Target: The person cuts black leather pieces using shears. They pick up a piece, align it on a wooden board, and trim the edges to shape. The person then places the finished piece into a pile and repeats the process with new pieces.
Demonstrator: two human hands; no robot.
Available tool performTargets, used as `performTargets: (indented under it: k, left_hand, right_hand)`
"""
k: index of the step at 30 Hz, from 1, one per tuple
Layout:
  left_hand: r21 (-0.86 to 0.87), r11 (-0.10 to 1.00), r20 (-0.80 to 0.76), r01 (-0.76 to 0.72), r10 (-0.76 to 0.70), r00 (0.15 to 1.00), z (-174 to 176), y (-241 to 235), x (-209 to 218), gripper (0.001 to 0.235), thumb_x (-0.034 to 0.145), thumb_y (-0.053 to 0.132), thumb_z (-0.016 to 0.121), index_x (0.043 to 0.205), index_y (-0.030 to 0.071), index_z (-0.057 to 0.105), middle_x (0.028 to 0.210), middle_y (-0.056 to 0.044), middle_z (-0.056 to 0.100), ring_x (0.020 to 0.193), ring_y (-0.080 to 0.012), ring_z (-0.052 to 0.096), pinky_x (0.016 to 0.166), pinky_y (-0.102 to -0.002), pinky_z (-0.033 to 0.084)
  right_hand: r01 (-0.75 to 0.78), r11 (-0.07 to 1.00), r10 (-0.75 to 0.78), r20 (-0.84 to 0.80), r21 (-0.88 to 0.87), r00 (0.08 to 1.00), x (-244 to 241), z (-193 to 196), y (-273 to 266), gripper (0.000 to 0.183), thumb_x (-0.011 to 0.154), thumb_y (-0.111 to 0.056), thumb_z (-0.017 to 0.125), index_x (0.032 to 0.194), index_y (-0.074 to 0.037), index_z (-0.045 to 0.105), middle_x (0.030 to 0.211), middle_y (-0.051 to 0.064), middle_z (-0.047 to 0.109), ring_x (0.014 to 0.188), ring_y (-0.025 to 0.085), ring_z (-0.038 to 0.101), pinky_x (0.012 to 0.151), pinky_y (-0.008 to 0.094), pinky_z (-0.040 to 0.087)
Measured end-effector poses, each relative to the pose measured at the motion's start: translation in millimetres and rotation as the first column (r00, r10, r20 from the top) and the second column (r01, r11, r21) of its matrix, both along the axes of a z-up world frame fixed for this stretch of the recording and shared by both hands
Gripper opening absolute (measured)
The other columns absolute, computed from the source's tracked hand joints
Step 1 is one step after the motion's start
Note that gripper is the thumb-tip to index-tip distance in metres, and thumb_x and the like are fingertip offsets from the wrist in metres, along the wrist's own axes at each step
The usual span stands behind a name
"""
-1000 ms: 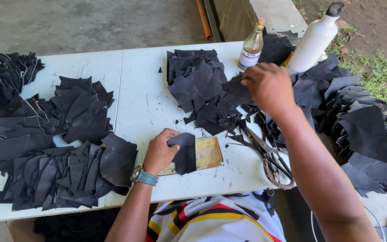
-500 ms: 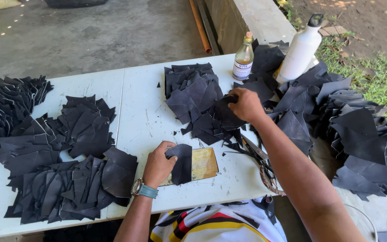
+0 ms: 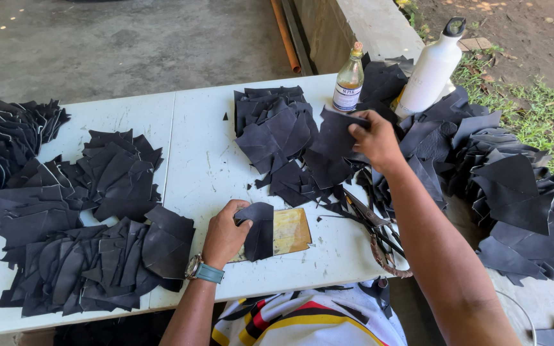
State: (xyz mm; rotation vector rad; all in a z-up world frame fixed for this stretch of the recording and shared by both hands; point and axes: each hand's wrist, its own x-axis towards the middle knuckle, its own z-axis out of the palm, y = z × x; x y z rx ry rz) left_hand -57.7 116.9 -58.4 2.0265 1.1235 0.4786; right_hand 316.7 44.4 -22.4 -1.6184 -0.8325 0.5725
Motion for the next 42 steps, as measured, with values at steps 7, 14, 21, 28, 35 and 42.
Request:
performTargets:
  k: [7, 14, 21, 28, 35, 42]
  left_hand:
    - [-0.013, 1.000, 0.005, 0.002, -0.002, 1.000, -6.5, 5.6, 1.2, 0.041, 0.080, 0.010, 0.077, 0.121, 0.011, 0.067, 0.104, -0.020, 0.075, 0.086, -0.0342, 0.075, 0.077, -0.041, 0.056]
    - [0.009, 1.000, 0.089, 0.004, -0.004, 0.996, -23.6, 8.7, -1.5, 0.042, 0.079, 0.009, 0.078, 0.120, 0.009, 0.069, 0.116, -0.017, 0.075, 0.113, -0.0341, 0.070, 0.093, -0.039, 0.055]
    - [0.029, 0.999, 0.129, 0.015, -0.019, 0.991, -21.1, 4.6, -2.8, 0.040, 0.081, 0.009, 0.076, 0.120, 0.009, 0.068, 0.114, -0.016, 0.076, 0.106, -0.0334, 0.073, 0.088, -0.039, 0.056]
    - [-0.010, 1.000, 0.074, -0.012, 0.012, 0.997, -13.7, 1.7, -3.3, 0.041, 0.082, 0.012, 0.075, 0.122, 0.011, 0.067, 0.111, -0.016, 0.076, 0.099, -0.0343, 0.074, 0.083, -0.040, 0.056]
    - [0.004, 1.000, 0.053, -0.010, 0.010, 0.999, -7.1, -0.3, -2.8, 0.040, 0.081, 0.010, 0.076, 0.121, 0.011, 0.067, 0.108, -0.017, 0.076, 0.095, -0.0364, 0.074, 0.081, -0.042, 0.057]
    - [0.076, 0.997, -0.091, -0.023, 0.030, 0.995, 3.6, -0.3, -0.2, 0.039, 0.082, 0.009, 0.076, 0.119, 0.009, 0.067, 0.104, -0.021, 0.074, 0.098, -0.0404, 0.071, 0.084, -0.045, 0.055]
  right_hand:
    - [-0.037, 0.980, 0.095, -0.297, 0.196, 0.950, -7.7, 18.7, -10.0, 0.016, 0.101, -0.009, 0.062, 0.116, -0.008, 0.061, 0.096, 0.002, 0.066, 0.078, 0.011, 0.067, 0.069, 0.029, 0.060]
    - [-0.014, 0.988, 0.057, -0.283, 0.154, 0.957, 13.7, 1.2, -0.1, 0.031, 0.088, 0.001, 0.076, 0.116, -0.005, 0.064, 0.095, 0.007, 0.072, 0.084, 0.018, 0.070, 0.073, 0.032, 0.060]
    - [0.076, 0.870, 0.196, 0.484, -0.486, 0.853, -0.9, -22.3, 14.9, 0.045, 0.067, -0.010, 0.094, 0.107, -0.006, 0.072, 0.095, 0.008, 0.070, 0.089, 0.022, 0.066, 0.082, 0.035, 0.053]
    - [-0.116, 0.985, 0.125, 0.058, -0.130, 0.991, 14.1, -39.9, 2.9, 0.029, 0.076, 0.000, 0.085, 0.098, -0.004, 0.065, 0.089, 0.004, 0.066, 0.080, 0.014, 0.062, 0.072, 0.029, 0.052]
    - [-0.135, 0.983, 0.160, -0.222, 0.124, 0.962, 30.7, -16.7, -22.9, 0.024, 0.086, 0.001, 0.080, 0.098, -0.008, 0.061, 0.089, 0.001, 0.062, 0.075, 0.010, 0.057, 0.063, 0.025, 0.046]
    - [-0.099, 0.939, 0.250, -0.452, 0.330, 0.856, -3.6, 19.3, -48.5, 0.025, 0.087, 0.000, 0.077, 0.101, -0.008, 0.058, 0.089, 0.004, 0.068, 0.076, 0.014, 0.070, 0.065, 0.029, 0.060]
